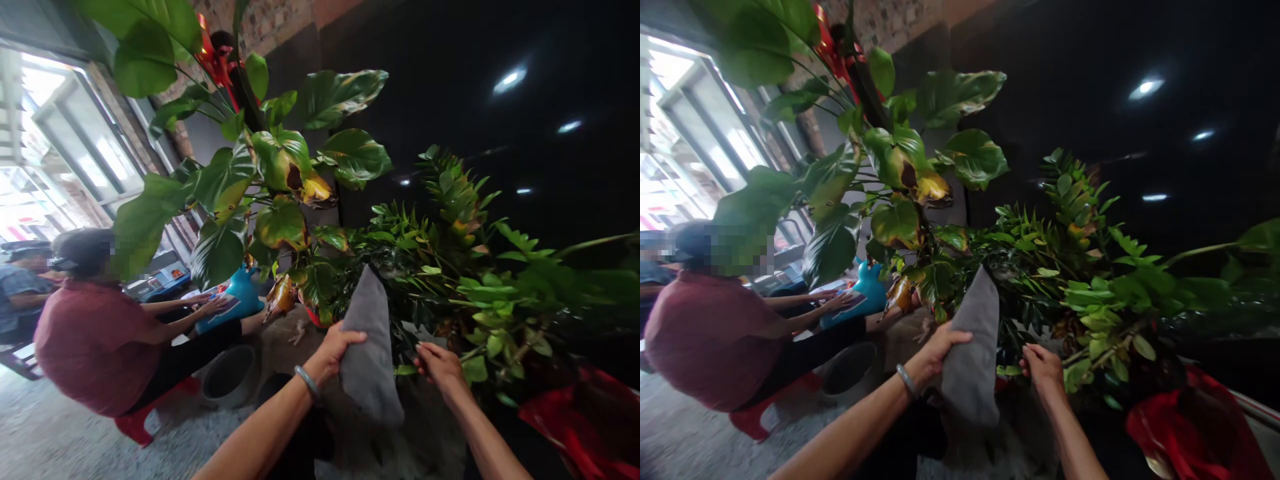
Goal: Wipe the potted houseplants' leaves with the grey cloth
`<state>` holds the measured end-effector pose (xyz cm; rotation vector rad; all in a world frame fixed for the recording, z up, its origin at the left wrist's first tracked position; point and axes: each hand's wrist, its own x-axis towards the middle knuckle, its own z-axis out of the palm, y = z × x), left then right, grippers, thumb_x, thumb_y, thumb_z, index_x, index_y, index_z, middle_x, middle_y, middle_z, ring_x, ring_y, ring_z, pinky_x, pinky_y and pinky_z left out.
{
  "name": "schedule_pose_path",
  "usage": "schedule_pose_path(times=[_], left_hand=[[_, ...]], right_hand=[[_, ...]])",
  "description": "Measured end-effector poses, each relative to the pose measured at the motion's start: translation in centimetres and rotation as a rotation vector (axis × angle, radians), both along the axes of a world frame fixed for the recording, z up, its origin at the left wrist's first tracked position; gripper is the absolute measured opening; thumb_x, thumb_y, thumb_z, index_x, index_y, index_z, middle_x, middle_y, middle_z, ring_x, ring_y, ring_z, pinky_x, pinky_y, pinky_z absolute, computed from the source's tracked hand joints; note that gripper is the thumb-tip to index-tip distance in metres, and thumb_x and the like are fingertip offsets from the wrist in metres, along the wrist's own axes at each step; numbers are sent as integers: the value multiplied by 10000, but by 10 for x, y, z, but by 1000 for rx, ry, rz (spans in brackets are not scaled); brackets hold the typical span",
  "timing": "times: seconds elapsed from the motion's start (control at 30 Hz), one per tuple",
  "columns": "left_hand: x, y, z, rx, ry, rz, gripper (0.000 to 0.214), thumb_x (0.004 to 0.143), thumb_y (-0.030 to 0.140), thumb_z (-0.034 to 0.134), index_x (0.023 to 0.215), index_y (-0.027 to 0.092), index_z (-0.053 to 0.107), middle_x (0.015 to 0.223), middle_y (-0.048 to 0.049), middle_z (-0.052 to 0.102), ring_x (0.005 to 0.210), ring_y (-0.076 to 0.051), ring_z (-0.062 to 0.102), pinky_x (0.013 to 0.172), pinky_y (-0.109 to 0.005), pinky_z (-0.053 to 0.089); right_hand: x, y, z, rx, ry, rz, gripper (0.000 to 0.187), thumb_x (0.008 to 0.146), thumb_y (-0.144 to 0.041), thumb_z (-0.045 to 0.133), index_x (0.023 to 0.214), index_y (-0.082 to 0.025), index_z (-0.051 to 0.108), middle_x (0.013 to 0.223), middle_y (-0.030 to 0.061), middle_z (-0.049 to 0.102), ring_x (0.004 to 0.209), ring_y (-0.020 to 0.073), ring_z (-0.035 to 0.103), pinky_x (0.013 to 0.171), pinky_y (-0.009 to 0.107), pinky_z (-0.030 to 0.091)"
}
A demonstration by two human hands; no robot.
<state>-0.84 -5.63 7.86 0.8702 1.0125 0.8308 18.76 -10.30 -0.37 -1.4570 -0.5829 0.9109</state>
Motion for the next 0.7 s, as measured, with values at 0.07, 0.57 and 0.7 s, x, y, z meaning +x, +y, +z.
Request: schedule_pose_path(times=[0.07, 0.57, 0.7], left_hand=[[3, -8, -6, -1, 60, -128, 417, 360, 143, 813, 763, 144, 706, 640, -29, 704, 582, -192, 619, 603, -320, 497], [56, 35, 25, 146, 205, -266, 315, 402, 137, 797, 697, 186, 701, 619, 8, 681, 583, -184, 592, 652, -352, 485], [29, 23, 43, 175, 192, -541, 331, 437, 147, 825, 754, 204, 749, 716, -49, 729, 621, -221, 621, 661, -376, 489]], right_hand=[[2, 0, 0, -1, 41, -3, 201, 435, -430, 664, 510, -244, 642, 364, 1, 581, 344, 186, 541, 366, 296, 399], [3, -4, 7, 39, 58, 40, 248, 409, -439, 639, 521, -218, 650, 413, 9, 595, 360, 171, 523, 407, 302, 409], [1, -9, 11, 45, 66, 35, 231, 434, -457, 620, 429, -239, 541, 401, 7, 562, 365, 162, 519, 418, 298, 419]])
